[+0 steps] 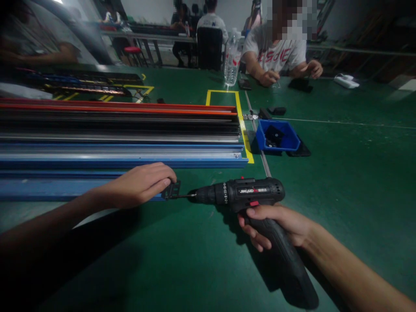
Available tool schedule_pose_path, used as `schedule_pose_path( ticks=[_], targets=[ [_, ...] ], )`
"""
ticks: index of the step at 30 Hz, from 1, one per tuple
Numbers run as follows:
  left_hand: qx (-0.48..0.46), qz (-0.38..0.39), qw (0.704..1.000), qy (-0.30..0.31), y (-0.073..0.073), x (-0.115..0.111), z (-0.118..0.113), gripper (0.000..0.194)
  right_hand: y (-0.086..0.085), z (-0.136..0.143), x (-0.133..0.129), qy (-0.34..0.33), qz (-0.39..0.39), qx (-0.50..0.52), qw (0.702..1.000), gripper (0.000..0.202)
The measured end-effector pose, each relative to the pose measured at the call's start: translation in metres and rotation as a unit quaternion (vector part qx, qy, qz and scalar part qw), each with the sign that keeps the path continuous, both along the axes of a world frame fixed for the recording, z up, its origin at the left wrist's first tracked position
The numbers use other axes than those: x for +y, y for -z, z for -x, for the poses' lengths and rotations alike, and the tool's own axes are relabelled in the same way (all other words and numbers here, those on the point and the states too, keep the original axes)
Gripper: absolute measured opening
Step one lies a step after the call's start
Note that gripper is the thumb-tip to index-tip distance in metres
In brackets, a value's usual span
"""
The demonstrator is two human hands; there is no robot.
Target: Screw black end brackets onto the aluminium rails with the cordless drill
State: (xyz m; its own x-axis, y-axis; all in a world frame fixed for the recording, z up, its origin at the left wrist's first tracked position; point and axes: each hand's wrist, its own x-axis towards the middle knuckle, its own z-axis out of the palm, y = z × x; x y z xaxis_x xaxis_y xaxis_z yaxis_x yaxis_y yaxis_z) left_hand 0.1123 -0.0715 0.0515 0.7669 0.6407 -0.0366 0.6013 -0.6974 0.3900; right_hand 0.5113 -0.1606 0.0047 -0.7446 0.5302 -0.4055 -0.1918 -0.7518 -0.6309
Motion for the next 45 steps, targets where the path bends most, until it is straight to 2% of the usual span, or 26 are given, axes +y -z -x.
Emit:
schedule_pose_path(
  ticks=[12, 26, 35, 45],
  targets=[
    [0.006, 0.003, 1.0, -0.005, 0.0, 0.0, 0.0, 0.042, -0.003, 0.003, -0.002, 0.011, -0.015, 0.002, 1.0, 0.029],
    [0.001, -0.004, 1.0, -0.002, 0.001, 0.0, 0.0, 0.041, -0.004, 0.002, 0.0, 0.009, 0.003, 0.009, 1.0, 0.027],
    [0.007, -0.003, 1.0, -0.009, 0.004, 0.001, 0.002, 0.042, -0.009, 0.007, 0.007, 0.004, 0.042, 0.023, 0.999, 0.035],
    [0.002, -0.006, 1.0, -0.009, 0.007, 0.001, 0.005, 0.044, -0.009, 0.007, 0.008, 0.002, 0.032, 0.026, 0.999, 0.034]
  ],
)
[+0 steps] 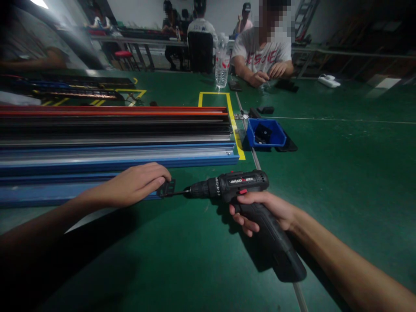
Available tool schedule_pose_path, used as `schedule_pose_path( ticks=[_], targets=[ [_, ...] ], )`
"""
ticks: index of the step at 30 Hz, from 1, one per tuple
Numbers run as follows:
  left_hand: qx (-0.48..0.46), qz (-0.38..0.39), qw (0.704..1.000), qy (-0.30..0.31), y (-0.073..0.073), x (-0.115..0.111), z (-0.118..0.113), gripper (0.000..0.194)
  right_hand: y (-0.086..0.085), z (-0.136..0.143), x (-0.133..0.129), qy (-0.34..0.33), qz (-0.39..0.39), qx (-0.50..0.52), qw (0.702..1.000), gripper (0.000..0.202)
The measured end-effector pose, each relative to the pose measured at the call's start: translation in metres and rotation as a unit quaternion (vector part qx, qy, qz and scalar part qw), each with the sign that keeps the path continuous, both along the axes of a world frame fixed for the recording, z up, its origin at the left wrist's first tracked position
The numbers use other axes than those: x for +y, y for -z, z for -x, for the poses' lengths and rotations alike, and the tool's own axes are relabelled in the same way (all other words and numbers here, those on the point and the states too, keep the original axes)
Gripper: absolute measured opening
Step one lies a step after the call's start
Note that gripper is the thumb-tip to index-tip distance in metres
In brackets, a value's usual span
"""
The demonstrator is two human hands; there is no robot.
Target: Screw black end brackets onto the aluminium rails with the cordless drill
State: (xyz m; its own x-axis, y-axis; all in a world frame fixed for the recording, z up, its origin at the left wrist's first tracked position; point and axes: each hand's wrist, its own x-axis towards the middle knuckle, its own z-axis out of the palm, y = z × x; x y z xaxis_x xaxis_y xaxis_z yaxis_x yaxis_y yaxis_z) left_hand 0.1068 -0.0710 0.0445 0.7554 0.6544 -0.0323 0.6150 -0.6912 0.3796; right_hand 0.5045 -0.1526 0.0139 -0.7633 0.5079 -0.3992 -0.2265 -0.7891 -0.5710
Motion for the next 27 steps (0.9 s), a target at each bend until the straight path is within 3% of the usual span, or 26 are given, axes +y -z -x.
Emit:
schedule_pose_path(
  ticks=[27],
  targets=[
    [-0.011, 0.007, 1.0, -0.001, -0.0026, -0.0006, -0.0016, 0.043, 0.0024, -0.0014, 0.0015, -0.007, -0.013, -0.021, 1.0, 0.036]
  ],
)
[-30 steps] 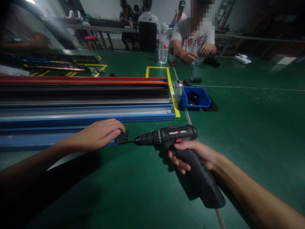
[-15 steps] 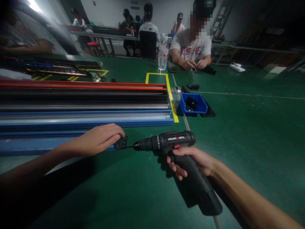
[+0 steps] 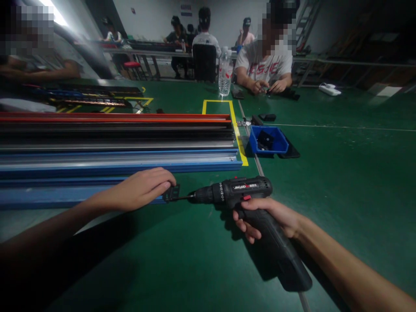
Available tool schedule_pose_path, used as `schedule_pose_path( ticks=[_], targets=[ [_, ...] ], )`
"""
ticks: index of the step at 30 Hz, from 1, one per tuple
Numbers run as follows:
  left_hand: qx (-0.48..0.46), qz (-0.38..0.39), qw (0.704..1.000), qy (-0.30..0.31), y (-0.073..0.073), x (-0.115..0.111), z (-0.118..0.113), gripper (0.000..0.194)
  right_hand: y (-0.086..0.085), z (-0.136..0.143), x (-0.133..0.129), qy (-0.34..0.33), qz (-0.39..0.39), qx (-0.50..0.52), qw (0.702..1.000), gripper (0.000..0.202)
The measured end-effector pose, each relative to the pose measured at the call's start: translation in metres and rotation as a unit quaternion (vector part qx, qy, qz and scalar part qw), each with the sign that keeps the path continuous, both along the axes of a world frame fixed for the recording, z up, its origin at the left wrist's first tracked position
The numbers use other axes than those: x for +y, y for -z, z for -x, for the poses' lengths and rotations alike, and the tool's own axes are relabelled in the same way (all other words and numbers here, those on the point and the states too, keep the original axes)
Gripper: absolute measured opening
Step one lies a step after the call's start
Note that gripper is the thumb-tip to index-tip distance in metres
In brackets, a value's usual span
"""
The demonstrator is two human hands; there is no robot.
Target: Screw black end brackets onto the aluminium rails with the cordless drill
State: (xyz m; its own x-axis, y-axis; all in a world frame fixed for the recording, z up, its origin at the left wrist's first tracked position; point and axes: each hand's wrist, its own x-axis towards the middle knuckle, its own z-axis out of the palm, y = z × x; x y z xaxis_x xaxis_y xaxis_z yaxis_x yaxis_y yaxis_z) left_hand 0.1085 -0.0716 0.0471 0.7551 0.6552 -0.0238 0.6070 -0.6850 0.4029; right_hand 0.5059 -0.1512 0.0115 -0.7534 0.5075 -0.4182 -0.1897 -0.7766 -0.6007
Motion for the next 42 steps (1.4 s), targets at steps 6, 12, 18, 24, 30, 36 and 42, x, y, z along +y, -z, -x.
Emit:
schedule_pose_path(
  ticks=[6, 12, 18, 24, 30, 36, 42],
  targets=[
    [-0.003, -0.013, 1.0, 0.005, 0.0029, 0.0006, 0.0024, 0.043, -0.0023, 0.0004, -0.0011, 0.009, 0.011, -0.02, 1.0, 0.037],
    [-0.002, -0.021, 1.0, 0.006, 0.0032, 0.0006, 0.0023, 0.042, -0.0046, 0.0026, 0.0001, 0.008, -0.003, -0.003, 1.0, 0.036],
    [-0.001, -0.024, 1.0, 0.01, 0.0034, 0.0006, 0.003, 0.043, -0.0017, 0.0009, 0.0, 0.008, 0.012, 0.0, 1.0, 0.037],
    [0.007, -0.016, 1.0, 0.008, 0.0036, 0.0012, 0.0028, 0.044, -0.0018, 0.0002, 0.0, 0.007, 0.018, 0.006, 1.0, 0.038],
    [0.007, -0.014, 1.0, 0.007, 0.0033, 0.002, 0.0032, 0.044, -0.0066, 0.0034, 0.0003, 0.009, 0.031, 0.006, 0.999, 0.038],
    [0.01, -0.02, 1.0, 0.005, 0.0003, 0.0004, 0.0013, 0.044, -0.0078, 0.0015, 0.0004, 0.013, 0.037, -0.005, 0.999, 0.038],
    [0.013, -0.027, 1.0, 0.007, 0.0014, 0.0012, 0.0001, 0.045, -0.008, 0.0017, 0.0015, 0.009, 0.044, -0.003, 0.999, 0.038]
  ],
)
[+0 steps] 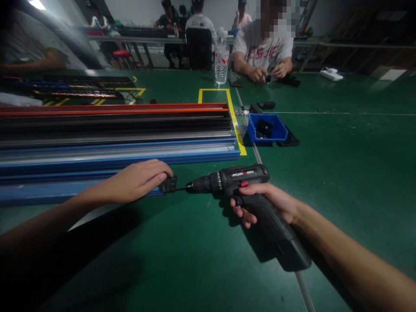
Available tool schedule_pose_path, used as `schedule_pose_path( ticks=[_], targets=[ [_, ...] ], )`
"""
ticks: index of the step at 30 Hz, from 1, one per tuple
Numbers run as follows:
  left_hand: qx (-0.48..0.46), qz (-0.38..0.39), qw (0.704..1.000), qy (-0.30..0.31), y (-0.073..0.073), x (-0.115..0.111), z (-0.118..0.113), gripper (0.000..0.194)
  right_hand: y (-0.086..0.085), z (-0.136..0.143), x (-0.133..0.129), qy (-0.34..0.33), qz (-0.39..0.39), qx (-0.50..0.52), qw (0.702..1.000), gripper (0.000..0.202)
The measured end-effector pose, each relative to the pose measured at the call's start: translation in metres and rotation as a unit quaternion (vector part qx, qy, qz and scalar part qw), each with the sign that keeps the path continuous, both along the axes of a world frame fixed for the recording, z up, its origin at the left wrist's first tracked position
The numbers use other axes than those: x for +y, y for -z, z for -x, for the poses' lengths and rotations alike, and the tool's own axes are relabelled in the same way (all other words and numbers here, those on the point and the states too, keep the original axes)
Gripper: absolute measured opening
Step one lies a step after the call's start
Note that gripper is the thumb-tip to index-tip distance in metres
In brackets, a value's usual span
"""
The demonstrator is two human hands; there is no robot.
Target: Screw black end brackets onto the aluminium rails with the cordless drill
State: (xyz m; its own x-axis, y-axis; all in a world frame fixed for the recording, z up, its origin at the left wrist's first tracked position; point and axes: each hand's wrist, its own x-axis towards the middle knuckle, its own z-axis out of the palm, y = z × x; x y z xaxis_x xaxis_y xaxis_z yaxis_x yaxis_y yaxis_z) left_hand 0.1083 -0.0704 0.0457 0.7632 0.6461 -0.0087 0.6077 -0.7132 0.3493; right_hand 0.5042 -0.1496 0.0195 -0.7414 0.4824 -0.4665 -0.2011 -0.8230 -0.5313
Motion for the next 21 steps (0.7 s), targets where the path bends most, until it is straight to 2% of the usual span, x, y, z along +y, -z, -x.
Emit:
schedule_pose_path(
  ticks=[21],
  targets=[
    [0.002, 0.003, 1.0, -0.005, 0.0024, 0.0011, 0.0035, 0.047, -0.004, 0.0008, 0.0005, 0.002, -0.003, -0.009, 1.0, 0.034]
  ],
)
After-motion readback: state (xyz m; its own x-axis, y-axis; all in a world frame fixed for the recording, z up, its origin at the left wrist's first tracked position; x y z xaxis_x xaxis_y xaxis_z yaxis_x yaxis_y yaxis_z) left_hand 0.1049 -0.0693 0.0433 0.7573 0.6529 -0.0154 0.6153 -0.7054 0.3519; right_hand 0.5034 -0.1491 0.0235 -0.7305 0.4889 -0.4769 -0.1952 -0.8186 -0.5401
